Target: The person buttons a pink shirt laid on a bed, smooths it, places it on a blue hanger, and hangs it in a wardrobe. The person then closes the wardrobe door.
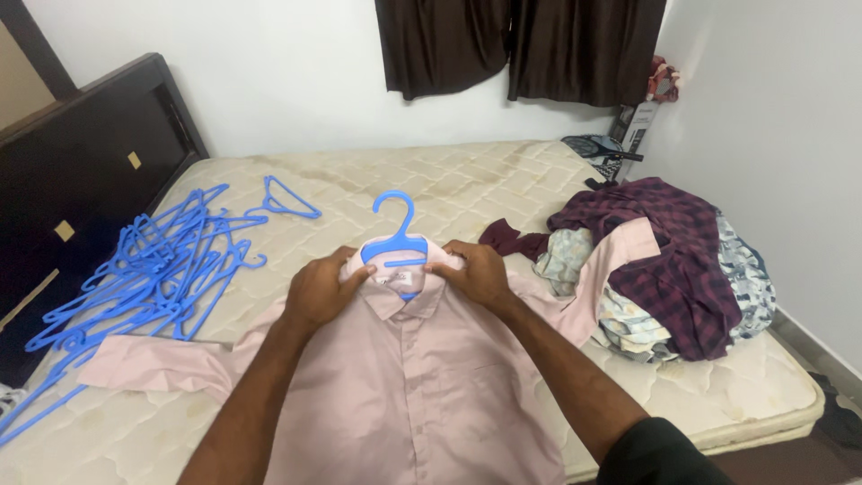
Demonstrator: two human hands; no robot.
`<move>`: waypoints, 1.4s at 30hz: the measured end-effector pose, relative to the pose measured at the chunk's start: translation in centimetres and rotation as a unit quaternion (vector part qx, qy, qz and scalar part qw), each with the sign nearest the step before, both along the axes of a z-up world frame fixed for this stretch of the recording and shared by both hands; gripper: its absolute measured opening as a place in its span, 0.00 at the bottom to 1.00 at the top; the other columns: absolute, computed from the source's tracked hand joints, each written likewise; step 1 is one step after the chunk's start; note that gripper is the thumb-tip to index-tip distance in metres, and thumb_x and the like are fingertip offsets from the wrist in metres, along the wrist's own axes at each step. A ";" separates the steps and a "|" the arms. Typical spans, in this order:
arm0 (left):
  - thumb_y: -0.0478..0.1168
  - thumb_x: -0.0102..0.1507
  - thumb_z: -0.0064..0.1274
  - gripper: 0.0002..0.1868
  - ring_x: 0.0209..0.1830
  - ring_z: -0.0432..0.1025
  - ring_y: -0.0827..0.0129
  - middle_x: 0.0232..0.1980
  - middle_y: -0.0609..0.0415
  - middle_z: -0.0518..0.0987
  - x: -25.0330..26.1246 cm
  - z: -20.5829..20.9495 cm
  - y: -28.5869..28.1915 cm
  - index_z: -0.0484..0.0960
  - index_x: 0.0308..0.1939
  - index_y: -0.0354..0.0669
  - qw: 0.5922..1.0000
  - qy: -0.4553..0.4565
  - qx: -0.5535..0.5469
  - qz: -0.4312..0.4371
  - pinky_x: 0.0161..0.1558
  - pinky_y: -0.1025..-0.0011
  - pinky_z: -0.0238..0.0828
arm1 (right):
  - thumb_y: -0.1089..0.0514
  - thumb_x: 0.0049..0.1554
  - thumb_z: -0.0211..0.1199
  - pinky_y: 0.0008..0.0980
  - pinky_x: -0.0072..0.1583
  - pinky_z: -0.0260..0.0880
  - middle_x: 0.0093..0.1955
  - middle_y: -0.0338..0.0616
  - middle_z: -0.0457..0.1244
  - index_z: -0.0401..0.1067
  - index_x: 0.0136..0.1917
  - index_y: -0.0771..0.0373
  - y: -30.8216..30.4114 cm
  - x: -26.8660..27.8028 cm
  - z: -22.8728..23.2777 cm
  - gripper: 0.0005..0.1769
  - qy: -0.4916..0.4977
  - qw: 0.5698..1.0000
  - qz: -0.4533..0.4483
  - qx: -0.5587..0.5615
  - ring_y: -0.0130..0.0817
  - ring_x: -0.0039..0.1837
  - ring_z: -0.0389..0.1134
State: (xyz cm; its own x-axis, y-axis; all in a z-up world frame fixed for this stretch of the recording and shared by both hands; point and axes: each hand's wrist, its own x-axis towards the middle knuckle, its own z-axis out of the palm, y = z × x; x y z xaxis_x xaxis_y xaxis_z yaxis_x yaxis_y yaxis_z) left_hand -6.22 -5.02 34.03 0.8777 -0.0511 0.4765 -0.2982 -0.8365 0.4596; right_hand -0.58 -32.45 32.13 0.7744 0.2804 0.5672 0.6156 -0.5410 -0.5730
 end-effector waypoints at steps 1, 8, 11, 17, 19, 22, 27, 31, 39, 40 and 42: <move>0.57 0.63 0.58 0.22 0.40 0.78 0.44 0.37 0.41 0.84 0.2 -0.2 -0.1 0.82 0.50 0.45 0.999 0.022 0.032 0.035 0.43 0.52 0.73 | 0.39 0.49 0.75 0.38 0.40 0.69 0.34 0.48 0.70 0.81 0.47 0.60 0.0 0.2 0.0 0.24 0.010 1.000 -0.005 -0.002 0.41 0.35 0.73; 0.60 0.60 0.61 0.23 0.36 0.79 0.46 0.33 0.43 0.84 1.2 -2.3 -0.1 0.80 0.42 0.44 0.996 -0.056 -0.017 0.061 0.38 0.53 0.73 | 0.43 0.59 0.65 0.40 0.53 0.72 0.48 0.55 0.71 0.77 0.53 0.65 0.3 1.7 -0.2 0.22 -0.007 0.993 0.120 -0.012 0.47 0.50 0.74; 0.61 0.57 0.63 0.25 0.35 0.79 0.49 0.32 0.44 0.84 1.4 -2.6 -0.4 0.80 0.42 0.45 0.997 -0.035 -0.021 0.064 0.37 0.54 0.74 | 0.44 0.61 0.62 0.41 0.54 0.71 0.49 0.55 0.71 0.77 0.55 0.65 0.2 2.0 -0.2 0.22 0.036 0.992 0.113 -0.040 0.48 0.51 0.73; 0.61 0.55 0.64 0.27 0.35 0.80 0.52 0.33 0.47 0.84 1.5 -2.2 -0.5 0.79 0.43 0.45 0.998 -0.004 -0.021 0.058 0.38 0.57 0.74 | 0.44 0.57 0.67 0.38 0.49 0.72 0.44 0.52 0.72 0.78 0.52 0.64 0.6 2.5 -0.2 0.21 0.042 0.993 0.107 -0.034 0.43 0.44 0.74; 0.62 0.54 0.63 0.26 0.35 0.80 0.52 0.33 0.47 0.84 1.4 -2.3 -0.4 0.80 0.42 0.45 0.999 -0.007 -0.027 0.045 0.38 0.57 0.74 | 0.44 0.55 0.70 0.37 0.47 0.71 0.42 0.51 0.72 0.79 0.51 0.64 0.6 2.6 -0.4 0.21 0.036 0.995 0.080 -0.043 0.42 0.42 0.73; 0.61 0.66 0.52 0.24 0.37 0.78 0.49 0.35 0.43 0.82 1.2 -2.9 0.1 0.79 0.42 0.42 0.998 0.044 0.033 0.044 0.41 0.54 0.71 | 0.45 0.52 0.72 0.35 0.45 0.71 0.41 0.47 0.73 0.80 0.50 0.62 0.7 2.5 -1.0 0.21 0.061 0.996 0.069 -0.003 0.36 0.41 0.74; 0.60 0.66 0.51 0.24 0.38 0.77 0.46 0.36 0.42 0.83 1.8 -4.0 0.3 0.80 0.40 0.41 0.999 0.001 0.022 0.032 0.39 0.53 0.71 | 0.44 0.49 0.75 0.36 0.45 0.70 0.39 0.48 0.71 0.79 0.49 0.62 0.7 2.5 -1.4 0.22 0.074 0.996 0.045 -0.033 0.39 0.39 0.72; 0.61 0.62 0.55 0.24 0.36 0.77 0.46 0.34 0.42 0.83 2.2 -4.5 0.3 0.81 0.42 0.43 0.998 -0.014 0.019 0.056 0.38 0.53 0.72 | 0.41 0.54 0.70 0.40 0.49 0.70 0.44 0.51 0.71 0.78 0.51 0.62 0.4 2.9 -2.0 0.23 0.003 0.996 0.076 -0.049 0.46 0.45 0.73; 0.63 0.56 0.61 0.28 0.34 0.78 0.48 0.34 0.44 0.82 4.0 -7.0 1.2 0.81 0.39 0.39 0.996 -0.019 0.036 0.074 0.35 0.54 0.73 | 0.32 0.58 0.59 0.51 0.50 0.69 0.44 0.56 0.69 0.76 0.47 0.64 1.1 6.0 -4.9 0.30 0.036 0.986 0.012 -0.159 0.56 0.49 0.70; 0.63 0.56 0.60 0.28 0.34 0.78 0.47 0.35 0.44 0.82 4.5 -7.0 1.5 0.81 0.37 0.39 0.997 -0.022 0.037 0.070 0.35 0.54 0.73 | 0.32 0.59 0.58 0.51 0.50 0.69 0.43 0.56 0.68 0.76 0.45 0.64 1.2 6.7 -4.9 0.30 0.041 0.985 0.017 -0.164 0.56 0.48 0.70; 0.59 0.62 0.56 0.23 0.34 0.77 0.48 0.35 0.45 0.82 5.8 -6.6 2.3 0.80 0.38 0.40 0.997 0.002 0.038 0.060 0.37 0.54 0.72 | 0.36 0.62 0.54 0.52 0.50 0.68 0.43 0.56 0.68 0.75 0.45 0.63 1.5 8.1 -4.3 0.27 0.023 0.989 0.033 -0.145 0.57 0.48 0.69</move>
